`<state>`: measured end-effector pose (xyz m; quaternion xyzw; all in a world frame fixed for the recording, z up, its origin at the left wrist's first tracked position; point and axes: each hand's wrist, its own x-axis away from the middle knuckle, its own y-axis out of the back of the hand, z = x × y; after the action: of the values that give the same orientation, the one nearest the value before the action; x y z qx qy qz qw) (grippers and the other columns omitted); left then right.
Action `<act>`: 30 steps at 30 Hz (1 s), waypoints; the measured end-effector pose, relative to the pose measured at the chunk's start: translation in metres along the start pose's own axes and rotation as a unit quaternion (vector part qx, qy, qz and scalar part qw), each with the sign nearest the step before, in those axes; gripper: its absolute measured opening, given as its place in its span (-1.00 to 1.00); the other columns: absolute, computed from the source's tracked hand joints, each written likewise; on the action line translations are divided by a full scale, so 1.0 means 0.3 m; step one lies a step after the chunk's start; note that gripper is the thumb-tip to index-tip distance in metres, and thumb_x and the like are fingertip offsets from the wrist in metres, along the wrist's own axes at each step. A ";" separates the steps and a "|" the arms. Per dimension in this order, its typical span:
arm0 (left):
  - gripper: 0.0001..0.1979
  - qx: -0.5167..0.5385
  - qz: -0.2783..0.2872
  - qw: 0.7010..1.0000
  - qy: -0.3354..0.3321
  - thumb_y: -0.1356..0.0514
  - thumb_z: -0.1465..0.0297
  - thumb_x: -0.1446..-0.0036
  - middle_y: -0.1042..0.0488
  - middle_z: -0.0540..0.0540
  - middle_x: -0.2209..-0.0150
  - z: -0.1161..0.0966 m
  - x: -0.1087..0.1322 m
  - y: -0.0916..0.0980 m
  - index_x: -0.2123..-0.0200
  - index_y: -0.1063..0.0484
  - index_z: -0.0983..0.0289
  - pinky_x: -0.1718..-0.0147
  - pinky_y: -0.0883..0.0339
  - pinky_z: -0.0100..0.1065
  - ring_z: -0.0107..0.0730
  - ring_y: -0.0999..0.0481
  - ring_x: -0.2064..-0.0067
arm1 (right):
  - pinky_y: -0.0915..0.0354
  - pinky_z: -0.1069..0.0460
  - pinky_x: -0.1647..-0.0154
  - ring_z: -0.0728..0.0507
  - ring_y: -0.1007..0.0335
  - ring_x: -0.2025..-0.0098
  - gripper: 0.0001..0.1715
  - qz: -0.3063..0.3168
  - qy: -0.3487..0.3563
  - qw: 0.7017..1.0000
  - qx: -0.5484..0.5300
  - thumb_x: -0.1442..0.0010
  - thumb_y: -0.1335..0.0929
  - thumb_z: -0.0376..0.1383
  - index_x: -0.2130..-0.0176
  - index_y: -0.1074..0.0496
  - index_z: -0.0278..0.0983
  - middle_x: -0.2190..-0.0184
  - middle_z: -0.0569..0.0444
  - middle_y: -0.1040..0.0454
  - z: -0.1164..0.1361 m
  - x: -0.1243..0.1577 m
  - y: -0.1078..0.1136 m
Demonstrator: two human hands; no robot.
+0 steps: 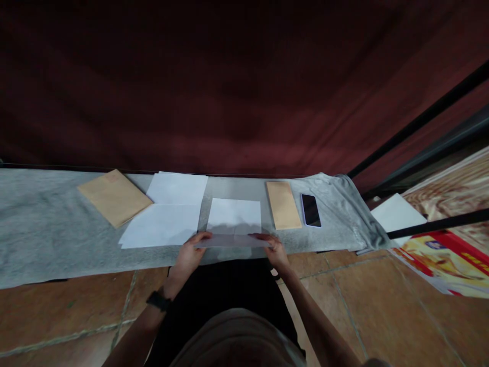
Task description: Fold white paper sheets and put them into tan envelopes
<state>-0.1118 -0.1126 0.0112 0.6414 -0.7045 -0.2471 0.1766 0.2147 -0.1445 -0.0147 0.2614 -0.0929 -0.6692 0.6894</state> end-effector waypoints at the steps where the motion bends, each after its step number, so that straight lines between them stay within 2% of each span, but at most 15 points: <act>1: -0.75 -0.003 0.001 1.000 0.000 -0.09 0.30 -0.11 -0.63 0.09 0.13 -0.008 -0.004 0.000 0.21 -0.52 0.18 -0.09 -0.42 -0.17 -0.20 -0.60 0.05 | -0.33 -0.16 -0.21 -0.21 -0.51 -0.06 -0.55 0.001 0.002 1.000 0.001 -0.16 -0.30 -0.44 0.04 -0.59 -0.11 0.03 0.06 -0.62 0.004 -0.004 0.001; 5: -0.75 -0.027 0.012 0.999 0.035 -0.11 0.21 -0.13 -0.65 0.08 0.20 -0.023 -0.014 -0.006 0.25 -0.53 0.16 0.03 -0.45 -0.22 -0.17 -0.61 0.12 | -0.32 -0.14 -0.21 -0.19 -0.51 -0.06 -0.68 0.013 0.001 1.000 0.013 -0.31 -0.30 -0.30 0.04 -0.58 -0.08 0.03 0.08 -0.62 0.021 -0.014 0.003; 9: -0.71 -0.043 -0.011 0.995 0.090 -0.14 0.09 -0.15 -0.62 0.08 0.32 -0.022 -0.030 -0.021 0.32 -0.49 0.18 0.15 -0.44 -0.25 -0.18 -0.59 0.24 | -0.39 -0.12 -0.09 -0.21 -0.54 0.04 -0.71 -0.031 -0.047 0.997 0.058 -0.37 -0.29 -0.16 0.14 -0.60 -0.13 0.16 0.02 -0.64 0.021 -0.025 -0.005; 14: -0.70 -0.038 -0.045 0.992 0.111 -0.16 0.17 -0.16 -0.61 0.06 0.28 -0.040 -0.076 -0.048 0.13 -0.47 0.20 0.22 -0.40 -0.30 -0.23 -0.58 0.25 | -0.42 -0.05 0.06 -0.20 -0.54 0.17 -0.66 -0.036 -0.072 0.993 0.083 -0.39 -0.24 -0.13 0.14 -0.56 -0.20 0.24 -0.02 -0.61 0.020 -0.066 -0.019; 17: -0.57 -0.058 -0.057 0.988 0.132 -0.17 0.21 -0.16 -0.60 0.08 0.29 -0.053 -0.098 -0.058 -0.07 -0.42 0.24 0.27 -0.39 -0.29 -0.21 -0.58 0.29 | -0.41 -0.01 0.13 -0.17 -0.53 0.22 -0.67 -0.044 -0.088 0.990 0.102 -0.37 -0.24 -0.14 0.12 -0.53 -0.22 0.24 -0.02 -0.60 0.027 -0.091 -0.029; 20: -0.40 -0.067 -0.055 0.987 0.134 -0.16 0.25 -0.18 -0.58 0.08 0.32 -0.060 -0.105 -0.064 -0.27 -0.27 0.30 0.30 -0.38 -0.29 -0.21 -0.57 0.32 | -0.41 -0.01 0.14 -0.17 -0.53 0.24 -0.66 -0.057 -0.102 0.986 0.117 -0.33 -0.25 -0.17 0.01 -0.49 -0.22 0.22 -0.02 -0.60 0.031 -0.105 -0.040; 23: -0.33 -0.076 -0.047 0.987 0.132 -0.16 0.29 -0.18 -0.54 0.02 0.38 -0.057 -0.105 -0.070 -0.35 -0.16 0.31 0.32 -0.38 -0.31 -0.25 -0.55 0.36 | -0.42 -0.03 0.13 -0.18 -0.54 0.24 -0.58 -0.066 -0.114 0.983 0.127 -0.31 -0.26 -0.21 -0.11 -0.43 -0.24 0.24 -0.01 -0.60 0.029 -0.108 -0.049; 26: -0.38 -0.083 -0.043 0.989 0.114 -0.16 0.35 -0.17 -0.55 0.01 0.35 -0.047 -0.103 -0.081 -0.31 -0.24 0.26 0.27 -0.41 -0.31 -0.28 -0.55 0.34 | -0.42 -0.04 0.13 -0.19 -0.54 0.23 -0.54 -0.064 -0.114 0.980 0.150 -0.30 -0.26 -0.25 -0.15 -0.40 -0.25 0.27 -0.01 -0.59 0.023 -0.103 -0.057; 30: -0.46 -0.137 -0.050 0.986 0.077 -0.15 0.41 -0.16 -0.55 0.14 0.15 -0.047 -0.089 -0.086 -0.24 -0.34 0.26 0.15 -0.46 -0.24 -0.22 -0.57 0.22 | -0.40 -0.07 0.03 -0.20 -0.51 0.18 -0.54 -0.068 -0.088 0.975 0.192 -0.28 -0.26 -0.32 -0.14 -0.41 -0.24 0.22 -0.04 -0.58 0.017 -0.088 -0.060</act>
<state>-0.0798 -0.0891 0.0096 0.6626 -0.6154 -0.2995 0.3043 0.1943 -0.1195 -0.0134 0.3342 -0.2623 -0.7045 0.5685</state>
